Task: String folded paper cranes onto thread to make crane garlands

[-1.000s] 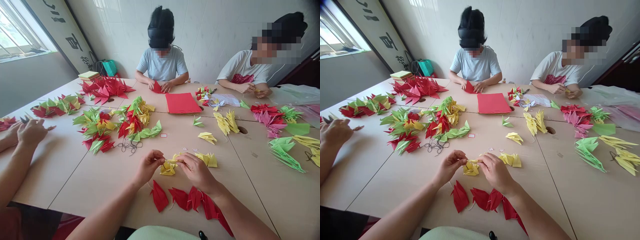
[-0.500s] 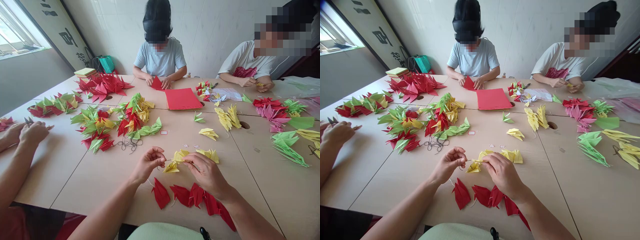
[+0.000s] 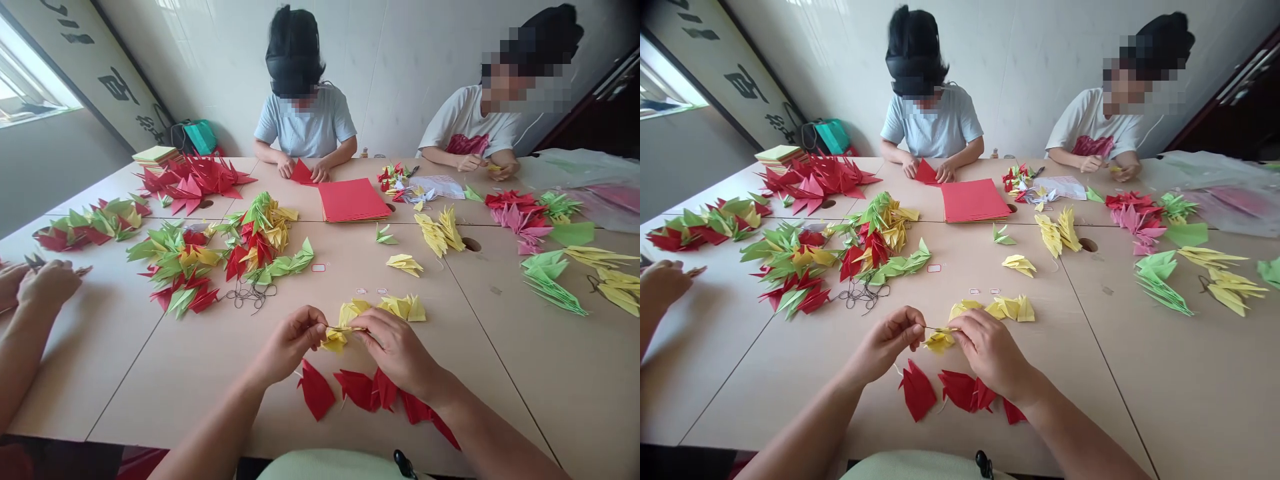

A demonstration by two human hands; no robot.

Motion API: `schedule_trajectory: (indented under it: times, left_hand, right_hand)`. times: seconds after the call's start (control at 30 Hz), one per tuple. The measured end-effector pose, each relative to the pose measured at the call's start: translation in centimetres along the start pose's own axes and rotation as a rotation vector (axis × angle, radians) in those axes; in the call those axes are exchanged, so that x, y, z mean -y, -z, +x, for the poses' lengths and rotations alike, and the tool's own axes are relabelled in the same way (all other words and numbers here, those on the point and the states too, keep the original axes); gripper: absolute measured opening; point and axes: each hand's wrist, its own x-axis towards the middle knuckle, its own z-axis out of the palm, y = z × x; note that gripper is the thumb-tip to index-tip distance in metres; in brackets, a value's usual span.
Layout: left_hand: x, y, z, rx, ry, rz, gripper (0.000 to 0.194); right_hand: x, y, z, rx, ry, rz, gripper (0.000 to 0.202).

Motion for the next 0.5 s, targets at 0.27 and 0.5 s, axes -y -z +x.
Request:
schedule_trajectory:
  times: [0.27, 0.5]
  left_hand:
    - [-5.5, -1.0, -1.1, 0.012, -0.313, 0.489, 0.016]
    - [-7.4, -2.9, -0.1, 0.044, -0.421, 0.548, 0.013]
  right_hand:
    - [-0.1, 0.3, -0.8, 0.052, -0.077, 0.017, 0.017]
    - [1.6, 3.3, -0.8, 0.062, -0.138, 0.110, 0.019]
